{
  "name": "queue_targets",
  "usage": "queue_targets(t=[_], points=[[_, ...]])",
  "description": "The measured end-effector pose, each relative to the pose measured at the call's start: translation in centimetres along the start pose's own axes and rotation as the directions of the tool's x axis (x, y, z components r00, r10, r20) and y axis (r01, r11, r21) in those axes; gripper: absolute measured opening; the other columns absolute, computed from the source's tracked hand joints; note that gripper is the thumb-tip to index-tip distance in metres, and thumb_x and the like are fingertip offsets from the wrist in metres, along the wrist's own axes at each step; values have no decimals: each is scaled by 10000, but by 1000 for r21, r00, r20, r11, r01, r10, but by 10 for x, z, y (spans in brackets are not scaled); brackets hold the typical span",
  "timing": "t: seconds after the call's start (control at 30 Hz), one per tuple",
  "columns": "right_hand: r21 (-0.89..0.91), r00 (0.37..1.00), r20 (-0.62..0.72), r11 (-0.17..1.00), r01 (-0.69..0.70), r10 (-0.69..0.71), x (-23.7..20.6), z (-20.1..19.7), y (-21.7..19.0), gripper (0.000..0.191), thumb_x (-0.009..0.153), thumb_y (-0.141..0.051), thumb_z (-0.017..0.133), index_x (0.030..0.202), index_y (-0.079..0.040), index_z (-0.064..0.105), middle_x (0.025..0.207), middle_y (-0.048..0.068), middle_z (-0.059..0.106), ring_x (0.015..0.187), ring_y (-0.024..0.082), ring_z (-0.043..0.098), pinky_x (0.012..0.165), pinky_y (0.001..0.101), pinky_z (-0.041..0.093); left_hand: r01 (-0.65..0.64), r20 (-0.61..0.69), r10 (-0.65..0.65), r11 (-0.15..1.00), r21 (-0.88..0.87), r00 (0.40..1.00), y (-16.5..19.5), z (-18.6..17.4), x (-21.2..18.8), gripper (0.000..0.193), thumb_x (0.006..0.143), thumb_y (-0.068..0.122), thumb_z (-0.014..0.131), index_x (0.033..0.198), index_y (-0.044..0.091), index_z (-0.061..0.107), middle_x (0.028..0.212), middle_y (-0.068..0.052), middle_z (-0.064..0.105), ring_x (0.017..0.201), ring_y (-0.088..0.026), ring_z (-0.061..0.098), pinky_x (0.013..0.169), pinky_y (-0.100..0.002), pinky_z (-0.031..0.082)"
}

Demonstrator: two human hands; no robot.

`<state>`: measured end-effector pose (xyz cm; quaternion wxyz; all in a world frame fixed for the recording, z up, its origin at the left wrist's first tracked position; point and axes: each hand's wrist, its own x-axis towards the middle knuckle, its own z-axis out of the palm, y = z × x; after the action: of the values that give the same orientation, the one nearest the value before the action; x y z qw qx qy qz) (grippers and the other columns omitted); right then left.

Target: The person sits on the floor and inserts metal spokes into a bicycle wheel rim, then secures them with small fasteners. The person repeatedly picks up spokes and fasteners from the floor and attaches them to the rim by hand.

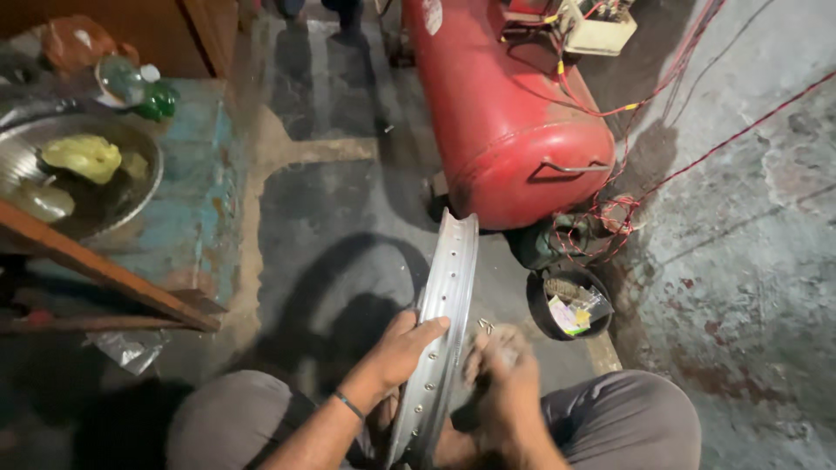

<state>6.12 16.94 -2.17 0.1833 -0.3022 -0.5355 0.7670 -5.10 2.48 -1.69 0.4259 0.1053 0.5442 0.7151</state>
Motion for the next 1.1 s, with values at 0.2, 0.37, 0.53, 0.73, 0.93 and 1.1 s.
queue_targets(t=[0.2,0.37,0.53,0.73,0.93,1.1], points=[[-45,983,162,996,-81,87,76,19,-16,260,903,-106,640,1099,65,640,784,21,660,646,119,609,589,273,489,-94,-57,105,982,166,993,7,17,3,475,892,361,628,1125,-42,718,949,-77,752,855,-124,682,753,-310,567],[-1,1000,10,1000,-9,9,13,3,3,168,904,-119,703,937,-10,579,615,50,518,497,193,545,450,340,438,25,-172,1,988,153,985,-1,-1,-5,490,914,381,672,1054,-89,694,922,-115,742,836,-171,688,738,-336,571],[250,991,36,959,-136,131,-21,-6,10,151,881,-95,689,890,-70,540,653,91,616,529,211,580,520,335,476,-13,19,14,999,-36,1000,2,-3,-5,457,945,348,625,1039,-95,687,870,-149,724,737,-209,651,658,-380,546],[154,996,78,987,-53,41,54,5,-17,123,958,-113,655,994,-5,607,766,40,624,643,140,603,586,298,496,-168,73,157,969,181,985,5,13,1,438,943,318,591,1172,-27,734,1001,-33,767,922,-108,693,857,-289,549],[40,994,-7,993,-108,108,48,4,-8,243,992,-236,579,989,1,633,645,94,604,523,187,565,502,321,457,-235,-76,234,972,-4,969,5,-20,-4,330,946,169,598,1174,-45,705,1143,-19,718,1096,-112,629,1000,-281,469],[107,992,76,988,-111,103,54,-6,-6,250,1004,-255,574,934,-16,596,598,76,582,486,184,548,478,325,450,-327,177,279,718,614,944,9,-38,-4,366,790,14,582,1124,-33,722,1027,-192,711,1006,-321,645,896,-385,503]])
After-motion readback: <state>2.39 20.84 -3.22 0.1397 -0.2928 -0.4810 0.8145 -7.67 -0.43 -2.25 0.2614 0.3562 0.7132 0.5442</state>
